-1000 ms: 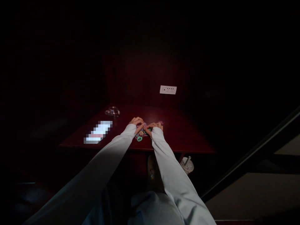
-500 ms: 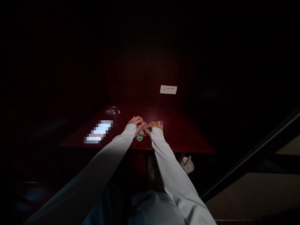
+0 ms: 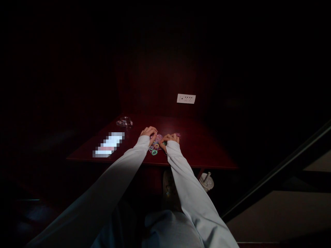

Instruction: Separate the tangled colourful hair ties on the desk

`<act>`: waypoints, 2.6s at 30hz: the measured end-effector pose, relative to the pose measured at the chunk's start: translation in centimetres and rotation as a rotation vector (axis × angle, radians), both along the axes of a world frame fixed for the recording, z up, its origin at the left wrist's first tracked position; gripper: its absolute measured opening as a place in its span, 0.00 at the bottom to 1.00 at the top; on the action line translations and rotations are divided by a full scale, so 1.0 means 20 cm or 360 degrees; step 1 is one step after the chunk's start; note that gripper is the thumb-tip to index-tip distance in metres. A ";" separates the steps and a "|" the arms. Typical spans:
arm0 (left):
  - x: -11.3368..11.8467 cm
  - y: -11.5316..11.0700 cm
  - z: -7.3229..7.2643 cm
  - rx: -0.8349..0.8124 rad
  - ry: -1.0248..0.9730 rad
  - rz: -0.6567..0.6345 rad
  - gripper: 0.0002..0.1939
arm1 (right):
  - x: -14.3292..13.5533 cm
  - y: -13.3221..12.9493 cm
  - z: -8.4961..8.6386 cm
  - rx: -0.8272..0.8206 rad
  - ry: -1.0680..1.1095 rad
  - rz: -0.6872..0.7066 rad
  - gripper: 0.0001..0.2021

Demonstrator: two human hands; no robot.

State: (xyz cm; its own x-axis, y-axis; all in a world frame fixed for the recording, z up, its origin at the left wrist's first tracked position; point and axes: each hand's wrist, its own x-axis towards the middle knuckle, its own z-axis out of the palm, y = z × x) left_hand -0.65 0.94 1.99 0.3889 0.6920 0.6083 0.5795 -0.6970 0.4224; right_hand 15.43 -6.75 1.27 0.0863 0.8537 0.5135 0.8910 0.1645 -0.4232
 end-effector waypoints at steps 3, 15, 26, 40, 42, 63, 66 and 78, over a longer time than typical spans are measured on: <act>0.01 -0.02 0.00 -0.0002 0.0081 -0.0037 0.08 | 0.01 0.00 0.00 0.0002 0.0006 -0.0003 0.16; 0.01 -0.02 -0.01 -0.0046 0.0142 -0.0179 0.09 | 0.01 0.01 0.00 0.0032 0.0005 0.0005 0.18; 0.02 -0.01 -0.01 0.0009 0.0224 -0.0161 0.08 | 0.02 0.03 -0.03 -0.0012 0.0003 0.0013 0.13; 0.00 -0.06 0.04 0.0004 0.0160 0.0155 0.12 | 0.01 0.03 -0.04 -0.0062 0.0014 -0.0016 0.07; -0.01 -0.07 0.05 0.0011 0.0151 0.0212 0.13 | 0.01 0.03 -0.04 -0.0040 0.0023 0.0006 0.08; 0.01 -0.06 0.02 0.0067 0.0330 -0.0025 0.10 | 0.01 0.00 -0.01 0.0143 0.0188 -0.0040 0.17; 0.01 -0.07 0.02 0.0037 0.0274 0.0059 0.11 | 0.05 0.03 -0.01 0.0201 0.0184 -0.0219 0.20; -0.02 -0.08 0.05 -0.0012 0.0306 0.0088 0.08 | 0.38 0.04 0.03 -0.0099 -0.0095 -0.0920 0.20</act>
State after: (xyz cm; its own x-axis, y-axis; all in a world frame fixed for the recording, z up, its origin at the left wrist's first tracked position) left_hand -1.08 -0.66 2.96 0.4585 0.7198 0.5212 0.6872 -0.6590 0.3056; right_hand 22.93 -5.87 1.79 0.5195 0.7052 0.4824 0.8514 -0.3791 -0.3626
